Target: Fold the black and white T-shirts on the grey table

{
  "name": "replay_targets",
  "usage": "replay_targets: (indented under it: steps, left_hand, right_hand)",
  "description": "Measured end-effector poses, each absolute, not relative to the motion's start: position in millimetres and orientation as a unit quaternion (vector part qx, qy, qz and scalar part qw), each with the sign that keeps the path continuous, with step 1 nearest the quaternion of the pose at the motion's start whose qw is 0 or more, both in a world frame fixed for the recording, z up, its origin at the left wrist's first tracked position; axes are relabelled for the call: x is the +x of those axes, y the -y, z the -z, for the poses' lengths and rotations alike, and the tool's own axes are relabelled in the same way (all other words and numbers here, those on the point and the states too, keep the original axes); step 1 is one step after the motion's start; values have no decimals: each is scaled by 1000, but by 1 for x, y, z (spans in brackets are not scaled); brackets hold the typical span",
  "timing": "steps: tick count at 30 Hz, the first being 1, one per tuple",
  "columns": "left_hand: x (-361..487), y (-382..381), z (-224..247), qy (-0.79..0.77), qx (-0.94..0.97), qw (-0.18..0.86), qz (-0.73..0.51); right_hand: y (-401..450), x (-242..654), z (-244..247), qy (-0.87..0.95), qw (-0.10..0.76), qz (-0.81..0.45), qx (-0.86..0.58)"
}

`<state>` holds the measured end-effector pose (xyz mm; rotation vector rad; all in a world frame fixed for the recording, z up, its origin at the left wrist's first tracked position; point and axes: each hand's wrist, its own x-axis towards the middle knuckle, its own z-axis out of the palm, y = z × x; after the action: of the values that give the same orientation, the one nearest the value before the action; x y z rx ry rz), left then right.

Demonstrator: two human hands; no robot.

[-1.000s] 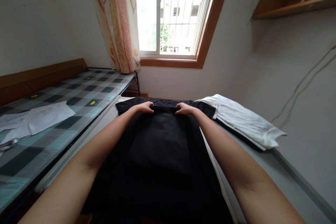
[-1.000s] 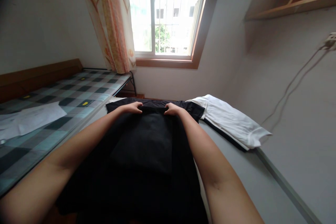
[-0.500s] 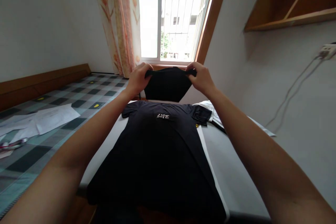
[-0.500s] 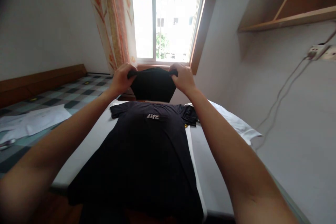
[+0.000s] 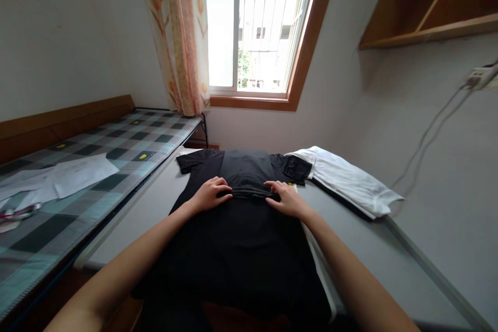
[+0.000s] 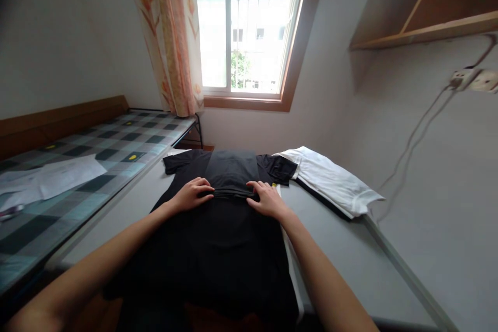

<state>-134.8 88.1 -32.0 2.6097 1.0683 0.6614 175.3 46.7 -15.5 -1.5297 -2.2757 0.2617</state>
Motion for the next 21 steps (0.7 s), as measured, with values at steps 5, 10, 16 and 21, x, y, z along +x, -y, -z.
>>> replay_targets:
  steps: [5, 10, 16, 21]
  left_hand:
    - [-138, -87, 31, -398, 858, 133, -297]
    - [-146, -93, 40, -403, 854, 154, -291]
    - [-150, -96, 39, -401, 831, 233, -307]
    - [-150, -96, 39, -396, 829, 238, -314]
  right_hand:
    - [-44, 181, 24, 776, 269, -115, -559]
    - [-41, 191, 37, 788, 256, -77, -554]
    - [-45, 193, 42, 771, 285, -113, -558]
    - [-45, 192, 41, 760, 301, -131, -561]
